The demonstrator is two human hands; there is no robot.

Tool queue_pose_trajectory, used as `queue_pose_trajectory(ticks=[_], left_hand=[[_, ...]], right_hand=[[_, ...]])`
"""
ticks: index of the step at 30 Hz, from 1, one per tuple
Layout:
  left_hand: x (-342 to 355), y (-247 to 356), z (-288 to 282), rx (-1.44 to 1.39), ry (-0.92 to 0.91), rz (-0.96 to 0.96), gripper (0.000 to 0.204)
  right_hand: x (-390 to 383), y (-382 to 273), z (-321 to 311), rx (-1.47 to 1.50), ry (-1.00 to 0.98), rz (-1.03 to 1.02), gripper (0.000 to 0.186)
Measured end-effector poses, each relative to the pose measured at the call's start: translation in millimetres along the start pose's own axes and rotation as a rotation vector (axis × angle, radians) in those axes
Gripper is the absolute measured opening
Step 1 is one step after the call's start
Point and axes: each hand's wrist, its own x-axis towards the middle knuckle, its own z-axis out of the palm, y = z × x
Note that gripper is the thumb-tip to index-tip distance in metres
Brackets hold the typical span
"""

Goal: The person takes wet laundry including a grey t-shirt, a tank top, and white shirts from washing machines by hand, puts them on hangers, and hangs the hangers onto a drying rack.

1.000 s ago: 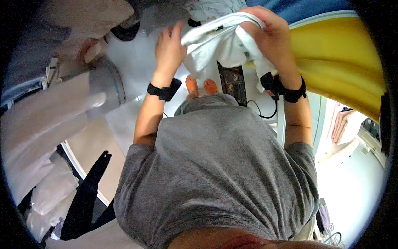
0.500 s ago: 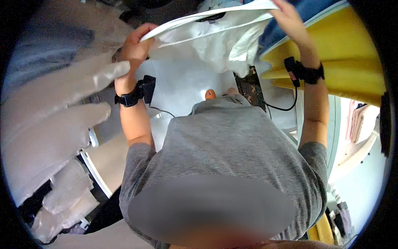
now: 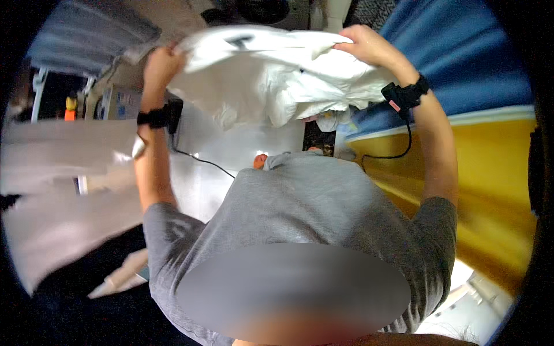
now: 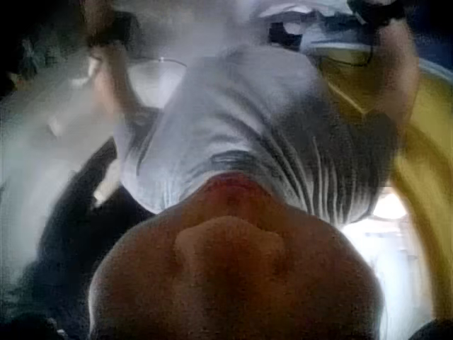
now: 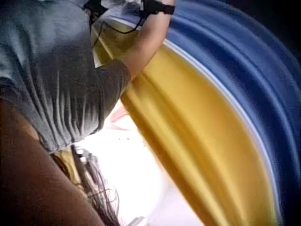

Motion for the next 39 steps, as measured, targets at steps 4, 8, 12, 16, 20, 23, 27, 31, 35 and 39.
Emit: queue_pose_trajectory(ticks=[4, 8, 12, 16, 20, 23, 27, 31, 35, 39], left_hand=[[-23.4, -58.5, -30.0, -0.045, 0.078, -0.114, 0.042], [-75.1, -81.7, -97.4, -0.108, 0.497, -0.097, 0.038], [-155.8, -24.7, -67.6, -0.088, 0.701, -0.18, 0.025], [-183.6, -30.4, 18.8, 0.066, 0.241, -0.332, 0.022], [-266.9, 35.4, 24.6, -0.711, 0.169, -0.54, 0.027], [-271.6, 41.0, -8.4, -0.918, 0.347, -0.551, 0.029], [-294.8, 34.8, -30.4, -0.922, 0.552, -0.581, 0.024], [-341.2, 0.5, 18.4, -0.755, 0.769, -0.522, 0.015], [-372.6, -16.9, 50.4, -0.674, 0.734, -0.616, 0.017], [-420.7, -23.0, 19.0, -0.762, 0.612, -0.747, 0.023]], right_hand=[[41.9, 1.4, -37.1, -0.057, 0.088, -0.2, 0.031], [42.4, -88.0, -108.9, 0.267, 0.264, -0.107, 0.017], [80.1, -55.7, -73.3, 0.255, 0.573, -0.558, 0.024], [92.5, 5.8, 19.6, -0.459, 0.014, -0.565, 0.035], [20.7, 16.7, -22.5, 0.312, -0.172, -0.353, 0.023], [47.3, -27.9, -53.0, 0.354, -0.511, -0.488, 0.024], [73.5, -139.7, -104.9, 0.215, -0.464, -0.995, 0.036], [59.4, -314.0, -181.1, 0.417, -0.193, -1.246, 0.028], [55.2, -429.7, -225.3, 0.539, 0.091, -1.466, 0.034], [70.0, -541.9, -252.5, 0.608, 0.098, -1.519, 0.054]])
